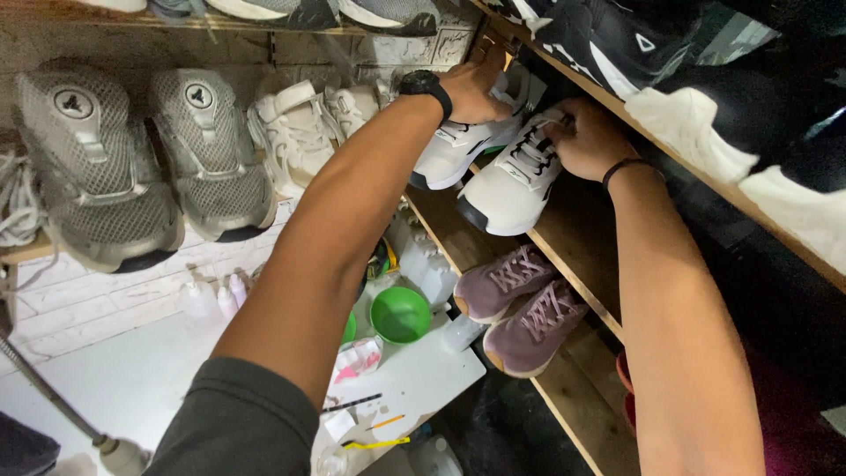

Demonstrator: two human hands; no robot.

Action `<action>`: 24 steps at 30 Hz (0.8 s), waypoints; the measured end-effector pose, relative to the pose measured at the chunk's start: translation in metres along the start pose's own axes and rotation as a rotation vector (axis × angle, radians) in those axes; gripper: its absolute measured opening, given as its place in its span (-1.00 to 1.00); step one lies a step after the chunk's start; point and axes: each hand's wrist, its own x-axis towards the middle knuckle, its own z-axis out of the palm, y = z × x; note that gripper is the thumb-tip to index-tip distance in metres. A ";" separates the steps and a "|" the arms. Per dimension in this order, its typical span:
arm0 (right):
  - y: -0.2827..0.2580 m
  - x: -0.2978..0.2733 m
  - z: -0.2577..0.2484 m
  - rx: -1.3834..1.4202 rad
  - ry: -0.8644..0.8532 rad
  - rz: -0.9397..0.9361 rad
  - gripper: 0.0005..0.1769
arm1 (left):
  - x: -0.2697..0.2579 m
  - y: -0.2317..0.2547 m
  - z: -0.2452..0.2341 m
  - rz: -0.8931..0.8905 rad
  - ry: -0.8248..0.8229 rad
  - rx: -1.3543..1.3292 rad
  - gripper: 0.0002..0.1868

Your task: The person places a pair of white sneakers on a shelf, then selects a pair of gray sneakers. They remove the laces and insoles, and scrub the gray sneakers with a yellow brush and a black brush, focusing on the interior and exterior surfaces.

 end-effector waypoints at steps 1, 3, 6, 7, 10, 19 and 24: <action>0.004 0.008 0.003 0.000 0.008 -0.005 -0.41 | 0.009 -0.004 0.002 0.003 0.007 0.005 0.16; 0.014 0.022 0.008 -0.105 0.037 0.007 -0.44 | 0.028 -0.011 0.007 0.078 -0.015 -0.022 0.18; -0.003 0.015 0.002 -0.008 0.045 0.116 -0.53 | 0.058 -0.016 0.013 0.052 -0.025 0.024 0.12; -0.009 0.013 -0.001 -0.009 0.052 0.114 -0.53 | 0.056 -0.012 0.008 0.057 -0.020 0.027 0.12; -0.014 0.014 -0.001 0.006 -0.009 0.215 -0.43 | 0.053 -0.003 0.002 0.084 0.009 -0.059 0.14; -0.012 0.037 0.005 0.178 -0.084 0.246 -0.46 | 0.080 -0.019 0.021 0.090 0.011 -0.121 -0.17; -0.023 0.033 0.005 0.220 -0.038 0.199 -0.63 | 0.124 -0.037 0.041 0.082 0.089 -0.049 -0.06</action>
